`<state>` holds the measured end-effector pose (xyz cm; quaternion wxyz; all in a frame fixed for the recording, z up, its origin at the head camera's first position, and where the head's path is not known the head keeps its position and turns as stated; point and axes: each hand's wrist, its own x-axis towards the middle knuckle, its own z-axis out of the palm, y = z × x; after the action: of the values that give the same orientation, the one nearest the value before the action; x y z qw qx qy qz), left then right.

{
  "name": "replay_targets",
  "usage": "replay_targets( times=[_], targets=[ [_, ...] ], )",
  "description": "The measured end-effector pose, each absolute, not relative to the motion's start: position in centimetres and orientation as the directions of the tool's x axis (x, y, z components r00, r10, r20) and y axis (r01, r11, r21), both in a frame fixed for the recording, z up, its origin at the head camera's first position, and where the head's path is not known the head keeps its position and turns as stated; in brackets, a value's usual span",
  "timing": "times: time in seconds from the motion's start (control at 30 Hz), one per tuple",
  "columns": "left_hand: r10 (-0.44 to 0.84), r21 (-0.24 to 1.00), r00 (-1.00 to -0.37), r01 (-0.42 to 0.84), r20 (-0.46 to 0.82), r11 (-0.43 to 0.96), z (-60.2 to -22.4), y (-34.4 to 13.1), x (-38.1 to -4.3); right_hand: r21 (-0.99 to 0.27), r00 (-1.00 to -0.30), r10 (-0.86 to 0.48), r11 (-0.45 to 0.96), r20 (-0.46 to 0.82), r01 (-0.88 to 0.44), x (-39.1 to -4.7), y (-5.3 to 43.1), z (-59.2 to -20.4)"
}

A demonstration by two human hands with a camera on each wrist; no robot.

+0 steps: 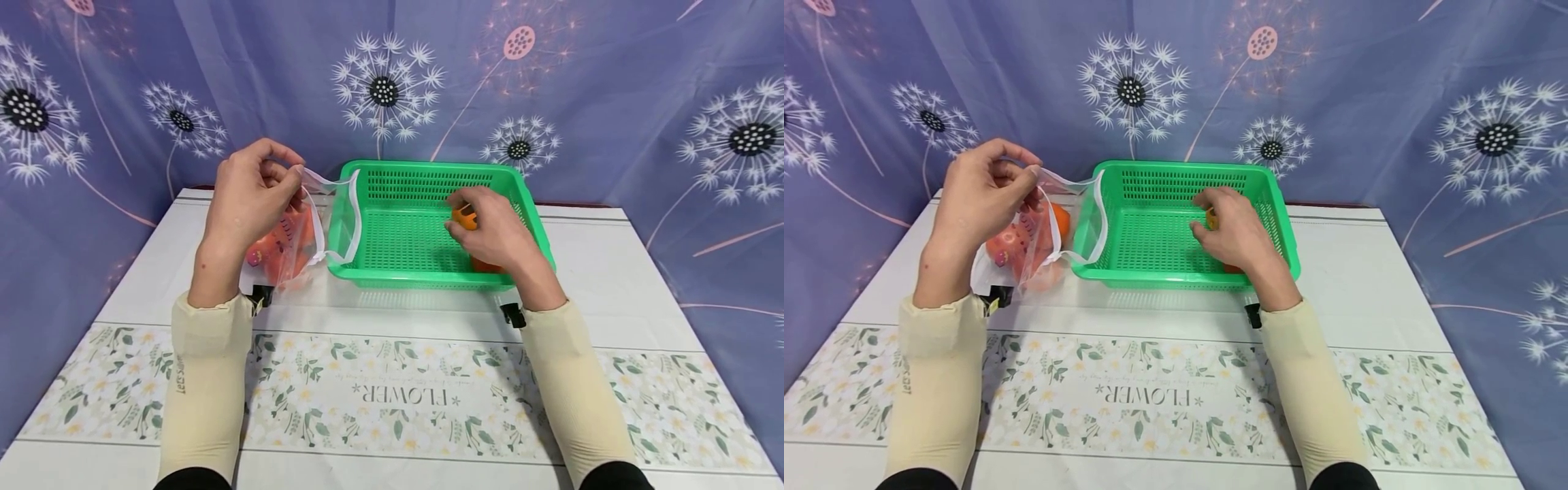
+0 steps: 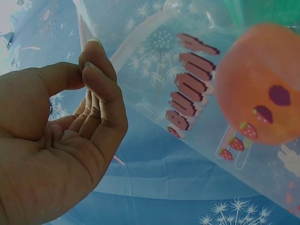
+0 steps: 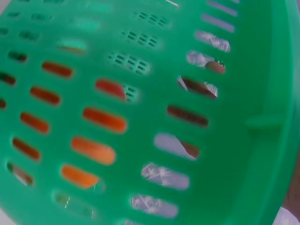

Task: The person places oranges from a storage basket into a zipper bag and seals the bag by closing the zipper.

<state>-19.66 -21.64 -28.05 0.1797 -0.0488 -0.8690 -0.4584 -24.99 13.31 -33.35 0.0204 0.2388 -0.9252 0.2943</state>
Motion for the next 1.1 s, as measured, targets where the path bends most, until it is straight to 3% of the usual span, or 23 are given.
replay_targets(
  times=[0.5,1.1],
  targets=[
    [-0.079,0.776,-0.934,0.241,0.349,0.583,-28.1,-21.6,-19.8,-0.484,-0.924,-0.366,0.791,0.114,-0.373,-25.1,14.9,-33.2],
    [-0.076,0.768,-0.932,0.244,0.355,0.593,-28.2,-21.5,-19.7,-0.408,-0.933,-0.337,0.875,-0.127,-0.26,-26.1,16.5,-33.7]
  ],
)
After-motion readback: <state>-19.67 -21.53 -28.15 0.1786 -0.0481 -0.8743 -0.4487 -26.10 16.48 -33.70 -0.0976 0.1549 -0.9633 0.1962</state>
